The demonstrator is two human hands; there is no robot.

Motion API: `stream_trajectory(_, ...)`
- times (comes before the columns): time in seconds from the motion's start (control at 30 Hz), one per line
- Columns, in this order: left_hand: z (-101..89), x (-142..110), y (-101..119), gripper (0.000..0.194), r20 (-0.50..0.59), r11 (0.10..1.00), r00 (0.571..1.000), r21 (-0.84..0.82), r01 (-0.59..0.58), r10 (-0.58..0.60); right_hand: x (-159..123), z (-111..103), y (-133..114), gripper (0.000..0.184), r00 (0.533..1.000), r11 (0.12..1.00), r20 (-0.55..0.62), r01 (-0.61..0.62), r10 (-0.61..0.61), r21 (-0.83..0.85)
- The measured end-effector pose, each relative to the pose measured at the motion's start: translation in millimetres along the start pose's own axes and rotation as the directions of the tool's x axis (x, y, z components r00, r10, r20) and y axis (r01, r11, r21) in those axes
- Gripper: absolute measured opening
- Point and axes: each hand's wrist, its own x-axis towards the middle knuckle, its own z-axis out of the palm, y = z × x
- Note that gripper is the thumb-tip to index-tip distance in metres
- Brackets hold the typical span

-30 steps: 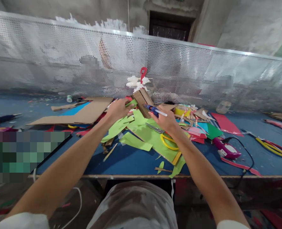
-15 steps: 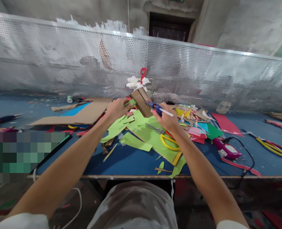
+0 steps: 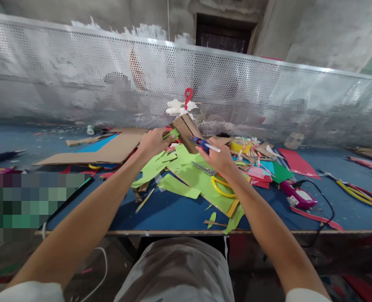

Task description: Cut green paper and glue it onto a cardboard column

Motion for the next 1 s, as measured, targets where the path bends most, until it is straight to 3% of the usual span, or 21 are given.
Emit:
stream_trajectory(0.13, 0.2, 0.5, -0.5, 0.033, 0.004, 1.0, 1.0, 0.002, 0.008, -0.008, 0.9, -3.0, 3.4, 0.055, 0.999, 0.999, -0.014, -0.046, 0.046, 0.006)
stream_trajectory(0.3, -0.2, 0.7, -1.7, 0.035, 0.002, 1.0, 1.0, 0.012, 0.017, -0.017, -0.3, -1.4, 3.6, 0.053, 0.999, 0.999, 0.04, 0.017, -0.018, 0.044)
stream_trajectory(0.47, -2.4, 1.3, -3.2, 0.037, 0.013, 0.999, 0.999, 0.009, 0.04, -0.04, 0.9, 0.6, 6.3, 0.056, 0.998, 0.997, -0.037, -0.048, 0.051, 0.064)
stream_trajectory(0.67, -3.7, 1.9, -6.1, 0.041, 0.026, 0.998, 0.998, 0.002, 0.057, -0.057, 0.0, 0.0, 6.9, 0.049, 0.999, 0.995, 0.032, 0.015, -0.018, 0.099)
stream_trajectory(0.87, -7.3, 0.5, -5.1, 0.04, 0.042, 0.996, 0.995, -0.03, 0.087, -0.085, -0.9, -6.0, 7.6, 0.046, 1.0, 0.983, -0.03, 0.016, -0.01, 0.182)
stream_trajectory(1.0, -8.5, -0.9, -3.2, 0.038, 0.04, 0.995, 0.995, -0.048, 0.092, -0.091, -0.7, -2.7, 7.6, 0.05, 0.998, 0.992, -0.057, -0.015, 0.022, 0.125)
